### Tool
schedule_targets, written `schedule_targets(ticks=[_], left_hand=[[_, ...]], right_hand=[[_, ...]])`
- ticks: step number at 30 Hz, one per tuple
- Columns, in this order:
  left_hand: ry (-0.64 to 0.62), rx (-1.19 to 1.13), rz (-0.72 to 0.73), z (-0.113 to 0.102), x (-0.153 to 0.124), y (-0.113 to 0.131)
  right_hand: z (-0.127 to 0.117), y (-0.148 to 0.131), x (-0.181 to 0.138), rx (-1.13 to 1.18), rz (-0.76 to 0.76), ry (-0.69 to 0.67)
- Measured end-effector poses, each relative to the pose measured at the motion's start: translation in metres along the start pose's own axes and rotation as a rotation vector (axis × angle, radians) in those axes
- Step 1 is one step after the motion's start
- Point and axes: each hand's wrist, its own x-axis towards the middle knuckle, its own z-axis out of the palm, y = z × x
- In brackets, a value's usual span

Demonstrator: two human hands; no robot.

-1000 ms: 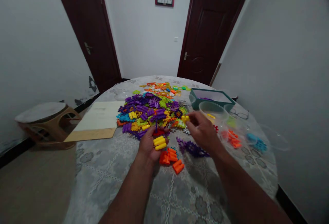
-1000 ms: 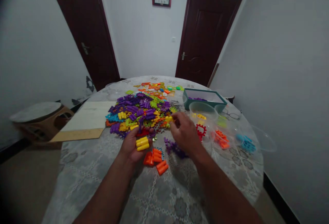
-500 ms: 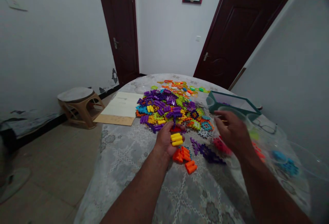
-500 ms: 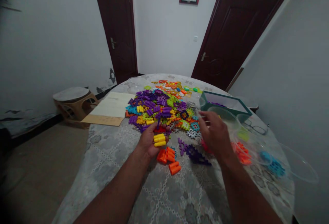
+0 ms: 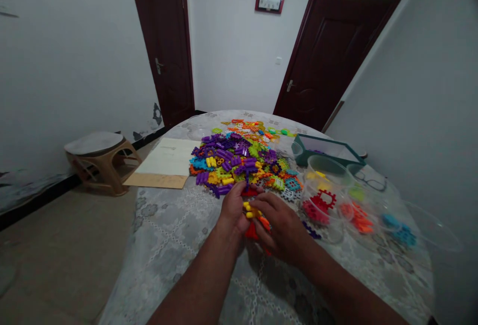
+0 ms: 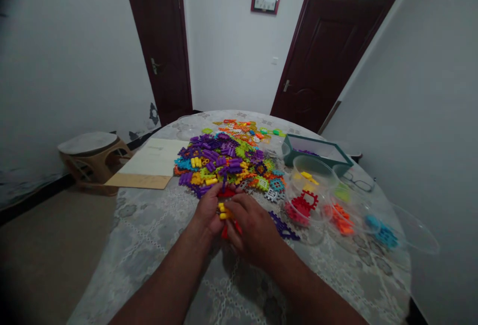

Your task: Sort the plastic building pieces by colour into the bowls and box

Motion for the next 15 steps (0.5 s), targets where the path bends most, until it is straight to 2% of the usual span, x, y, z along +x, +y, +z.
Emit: schedule_targets(ticks=[5, 8, 11, 15], left_hand=[[-0.007, 0.03, 0.013, 0.0, -0.001, 0.0], [-0.03, 0.089, 0.071, -0.002, -0.003, 0.0], [-0.036, 0.142, 0.133, -0.005, -0.004, -0.001], [-0.014, 0.189, 0.133, -0.007, -0.004, -0.003]], right_hand=[[-0.018, -0.006, -0.001, 0.175, 0.074, 0.061], [-0.044, 0.007, 0.0, 0.103, 0.218, 0.106], [-0.079, 0.047, 0.0, -0.144, 0.355, 0.18], [-0.118, 0.125, -0.006, -0.51, 0.444, 0.3]])
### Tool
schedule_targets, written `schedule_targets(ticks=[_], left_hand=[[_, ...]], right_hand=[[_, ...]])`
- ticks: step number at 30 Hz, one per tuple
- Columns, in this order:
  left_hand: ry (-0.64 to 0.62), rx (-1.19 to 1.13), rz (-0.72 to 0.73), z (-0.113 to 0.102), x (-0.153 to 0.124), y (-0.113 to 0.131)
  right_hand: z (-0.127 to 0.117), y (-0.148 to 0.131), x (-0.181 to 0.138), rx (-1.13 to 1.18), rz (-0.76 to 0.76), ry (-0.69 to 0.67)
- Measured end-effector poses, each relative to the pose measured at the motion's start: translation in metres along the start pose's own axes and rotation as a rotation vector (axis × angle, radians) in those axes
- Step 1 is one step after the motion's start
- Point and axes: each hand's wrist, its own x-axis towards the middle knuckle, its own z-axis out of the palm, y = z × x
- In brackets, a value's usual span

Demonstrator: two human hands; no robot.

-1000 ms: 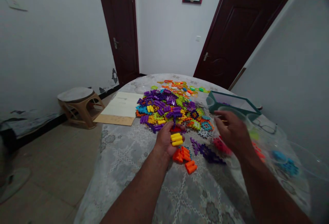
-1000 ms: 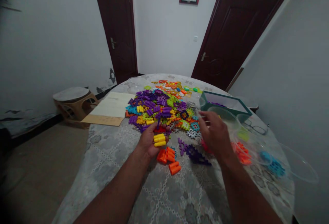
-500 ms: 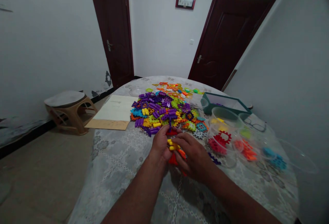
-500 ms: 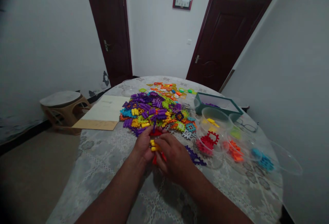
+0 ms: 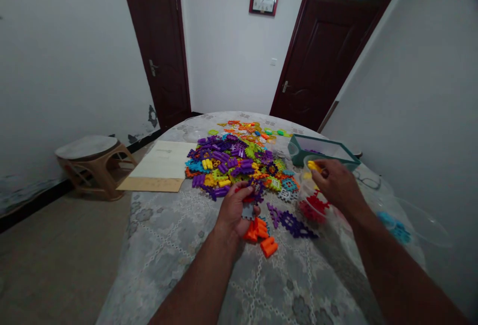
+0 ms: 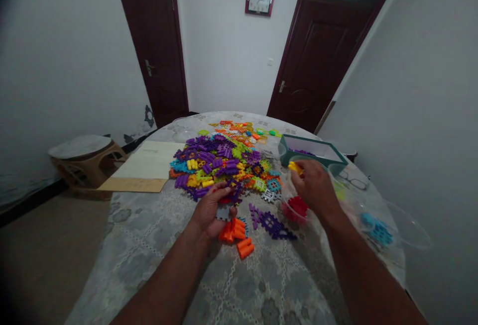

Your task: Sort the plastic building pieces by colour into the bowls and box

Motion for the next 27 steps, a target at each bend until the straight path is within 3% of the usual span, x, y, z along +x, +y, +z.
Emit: schedule_targets(ticks=[3, 5, 9, 14, 18, 22, 27], left_hand=[[-0.01, -0.001, -0.002, -0.001, 0.001, -0.001], [-0.011, 0.001, 0.003, -0.001, 0.001, -0.001], [-0.025, 0.02, -0.003, 0.0, 0.0, -0.001], [-0.078, 0.086, -0.011, 0.002, -0.004, -0.002], [-0.155, 0.129, -0.03, 0.002, -0.006, -0.003], [-0.164, 0.145, -0.032, 0.002, -0.005, -0.004], [-0.134, 0.065, -0.041, 0.002, -0.003, -0.002]], right_hand=[[0.01, 0.041, 0.015, -0.162, 0.032, 0.105], [0.012, 0.047, 0.016, -0.181, 0.039, 0.15], [0.007, 0.009, 0.002, 0.01, 0.016, 0.122], [0.002, -0.076, -0.027, 0.407, 0.035, -0.174], [0.012, -0.115, -0.042, 0.586, 0.045, -0.382], [0.023, -0.122, -0.046, 0.682, 0.124, -0.385], [0.016, -0.094, -0.035, 0.684, 0.182, -0.342]])
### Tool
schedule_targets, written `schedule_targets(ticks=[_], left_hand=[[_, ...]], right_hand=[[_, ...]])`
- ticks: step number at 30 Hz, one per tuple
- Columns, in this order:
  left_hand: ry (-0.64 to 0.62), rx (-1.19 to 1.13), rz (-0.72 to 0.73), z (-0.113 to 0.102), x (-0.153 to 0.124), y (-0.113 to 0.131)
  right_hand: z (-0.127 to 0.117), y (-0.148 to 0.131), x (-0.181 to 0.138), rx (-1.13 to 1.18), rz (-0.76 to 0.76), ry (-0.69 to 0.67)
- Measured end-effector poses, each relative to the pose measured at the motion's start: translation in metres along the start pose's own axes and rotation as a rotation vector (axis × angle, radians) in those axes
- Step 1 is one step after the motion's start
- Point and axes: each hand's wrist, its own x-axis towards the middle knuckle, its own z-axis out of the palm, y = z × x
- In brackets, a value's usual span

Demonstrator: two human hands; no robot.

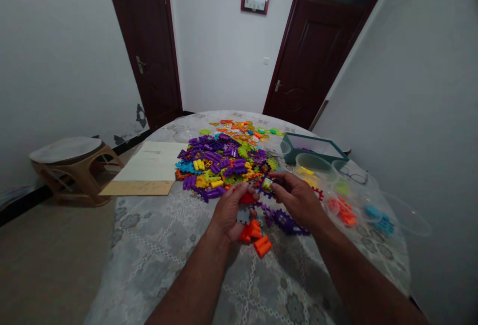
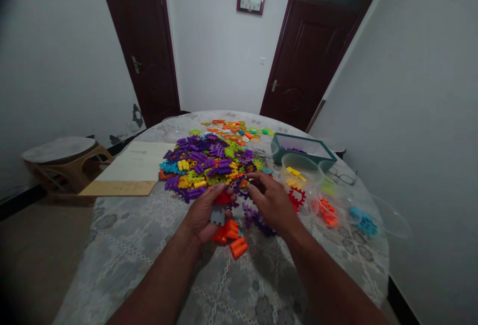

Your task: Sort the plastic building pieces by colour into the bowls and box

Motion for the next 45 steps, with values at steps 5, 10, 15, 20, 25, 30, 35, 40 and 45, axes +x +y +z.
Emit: schedule_targets(ticks=[5, 10, 15, 20, 25, 30, 35, 40, 45], left_hand=[[-0.016, -0.107, -0.071, 0.002, -0.003, 0.006], [-0.059, -0.17, -0.089, 0.001, -0.005, 0.012], [-0.05, -0.156, -0.095, 0.002, -0.004, 0.012], [-0.017, -0.126, -0.11, 0.006, -0.005, 0.012], [0.011, -0.024, -0.051, 0.007, -0.003, 0.007], [0.028, 0.05, 0.011, 0.006, -0.001, 0.002], [0.004, 0.083, 0.033, 0.004, 0.0, 0.001], [0.019, 0.074, 0.036, 0.002, 0.0, 0.0], [0.013, 0.089, 0.028, 0.003, 0.0, 0.0]], right_hand=[[-0.054, 0.023, 0.014, -0.171, 0.026, 0.141], [-0.1, 0.049, 0.018, -0.27, 0.111, 0.31], [-0.125, 0.07, 0.011, -0.281, 0.166, 0.38], [-0.139, 0.083, 0.006, -0.314, 0.203, 0.464], [-0.144, 0.082, 0.003, -0.394, 0.214, 0.43], [-0.135, 0.07, -0.008, -0.438, 0.176, 0.292], [-0.125, 0.067, -0.017, -0.438, 0.158, 0.206], [-0.133, 0.071, -0.018, -0.47, 0.166, 0.237], [-0.156, 0.072, -0.009, -0.517, 0.175, 0.33]])
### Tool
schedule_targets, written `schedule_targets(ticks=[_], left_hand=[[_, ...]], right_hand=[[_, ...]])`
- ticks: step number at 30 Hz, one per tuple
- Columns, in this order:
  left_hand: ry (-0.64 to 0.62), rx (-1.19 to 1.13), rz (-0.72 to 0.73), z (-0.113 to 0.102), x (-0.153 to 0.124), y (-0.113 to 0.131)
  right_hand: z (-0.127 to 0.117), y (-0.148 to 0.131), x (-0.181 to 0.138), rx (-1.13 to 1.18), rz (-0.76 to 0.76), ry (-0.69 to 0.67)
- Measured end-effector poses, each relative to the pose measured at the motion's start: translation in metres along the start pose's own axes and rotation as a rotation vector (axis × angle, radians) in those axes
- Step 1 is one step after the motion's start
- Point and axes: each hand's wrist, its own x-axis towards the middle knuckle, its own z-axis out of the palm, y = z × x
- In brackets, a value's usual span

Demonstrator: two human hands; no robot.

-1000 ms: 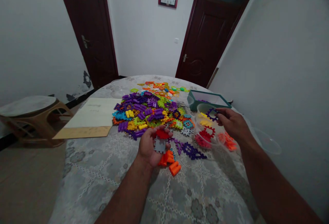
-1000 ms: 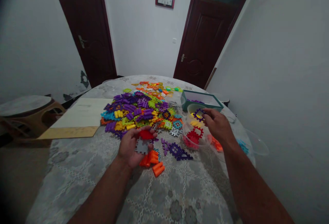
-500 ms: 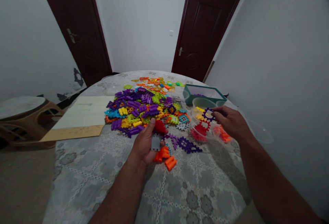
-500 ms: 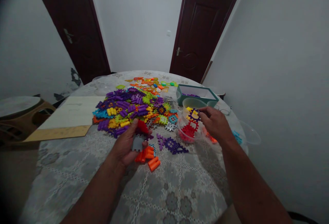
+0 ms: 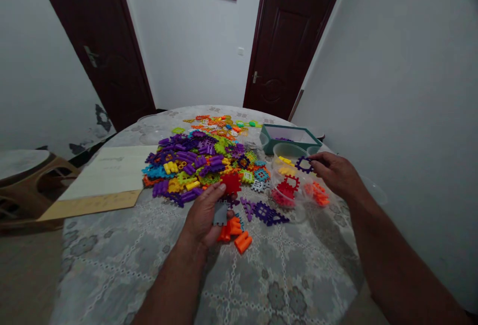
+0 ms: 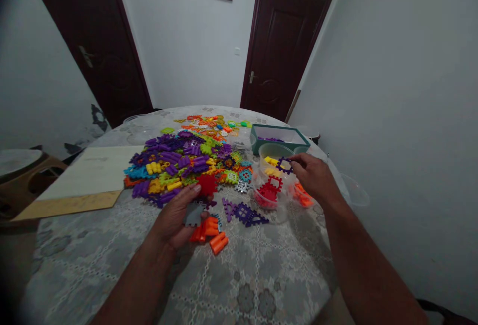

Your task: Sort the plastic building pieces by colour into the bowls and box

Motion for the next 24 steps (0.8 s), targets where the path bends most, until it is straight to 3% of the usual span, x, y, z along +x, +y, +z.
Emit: schedule_targets(ticks=[4, 8, 16, 24], left_hand=[[0.004, 0.023, 0.008, 0.002, -0.001, 0.002], [0.014, 0.039, 0.011, 0.003, -0.003, 0.003], [0.009, 0.079, 0.011, 0.0, -0.001, 0.0], [0.043, 0.079, 0.005, 0.001, 0.0, 0.0]], right_hand=[[-0.014, 0.01, 0.014, -0.048, 0.059, 0.178], [-0.019, 0.018, 0.014, -0.037, 0.105, 0.235], [0.0, 0.01, 0.017, 0.151, 0.039, -0.044], [0.011, 0.008, 0.071, -0.064, -0.089, -0.052]])
